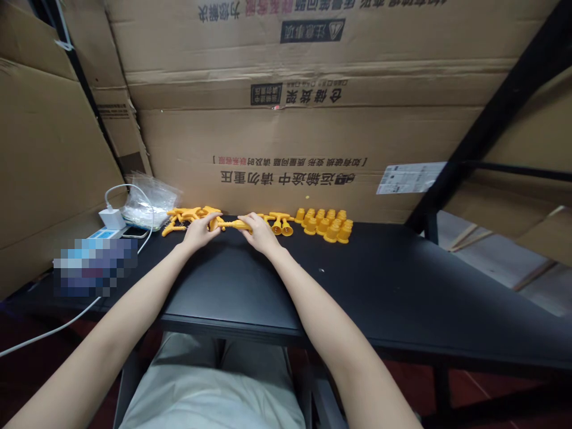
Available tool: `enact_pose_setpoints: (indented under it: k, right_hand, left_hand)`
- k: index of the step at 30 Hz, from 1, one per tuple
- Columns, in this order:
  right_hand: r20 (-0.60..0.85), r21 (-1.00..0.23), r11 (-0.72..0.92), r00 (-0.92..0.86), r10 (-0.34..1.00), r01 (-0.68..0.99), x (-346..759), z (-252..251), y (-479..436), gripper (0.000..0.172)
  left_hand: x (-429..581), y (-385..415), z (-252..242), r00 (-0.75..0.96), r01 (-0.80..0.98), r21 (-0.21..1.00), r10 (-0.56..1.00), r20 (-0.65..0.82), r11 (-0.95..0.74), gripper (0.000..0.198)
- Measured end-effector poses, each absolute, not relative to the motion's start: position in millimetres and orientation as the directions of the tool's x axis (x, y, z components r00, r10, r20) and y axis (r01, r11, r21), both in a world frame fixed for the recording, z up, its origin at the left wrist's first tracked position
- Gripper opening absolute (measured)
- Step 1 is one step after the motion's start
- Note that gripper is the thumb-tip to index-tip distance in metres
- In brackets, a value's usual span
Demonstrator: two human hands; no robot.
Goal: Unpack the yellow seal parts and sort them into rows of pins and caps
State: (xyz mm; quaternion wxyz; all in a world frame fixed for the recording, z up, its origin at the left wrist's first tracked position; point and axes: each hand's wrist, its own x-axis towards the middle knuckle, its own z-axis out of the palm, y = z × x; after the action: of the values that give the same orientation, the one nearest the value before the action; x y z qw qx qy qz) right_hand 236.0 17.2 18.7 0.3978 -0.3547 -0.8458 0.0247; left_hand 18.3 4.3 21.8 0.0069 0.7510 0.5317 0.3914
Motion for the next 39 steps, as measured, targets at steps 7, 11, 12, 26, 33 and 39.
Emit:
enact_pose_setpoints:
  k: [7,11,12,26,33,39]
  right_hand:
    - [0.519,-0.678,0.647,-0.397,0.757,0.349,244.3,20.7,27.2,0.037]
    - [0.388,-0.830,0.492,-0.360,0.848,0.264,245.8,26.5,24.5,0.039]
    - [0.358,-0.854,0.455,-0.348,0.866,0.251,245.1,28.7,22.7,0.044]
    - [0.170,-0.938,0.206,-0.149,0.974,0.279,229.3,43.4,5.9,0.058]
    - [0.336,-0.909,0.398,-0.347,0.876,0.125,240.6,27.3,25.2,0.050]
    - [0.329,-0.902,0.407,-0.381,0.864,0.145,245.9,28.7,23.5,0.047]
  left_hand:
    - [8.7,9.9,20.2,0.053,0.799,0.477,0.833,0.550,-0.366,0.043]
    - [10.0,9.3,22.3,0.086,0.776,0.471,0.810,0.581,-0.420,0.043]
    - [11.1,8.7,23.0,0.098,0.769,0.468,0.803,0.588,-0.436,0.043]
    - [14.6,1.6,29.9,0.150,0.855,0.334,0.805,0.574,-0.396,0.039]
    - [12.5,2.6,31.2,0.132,0.870,0.337,0.828,0.544,-0.360,0.040]
    - [14.0,3.5,30.0,0.170,0.838,0.330,0.783,0.599,-0.434,0.035]
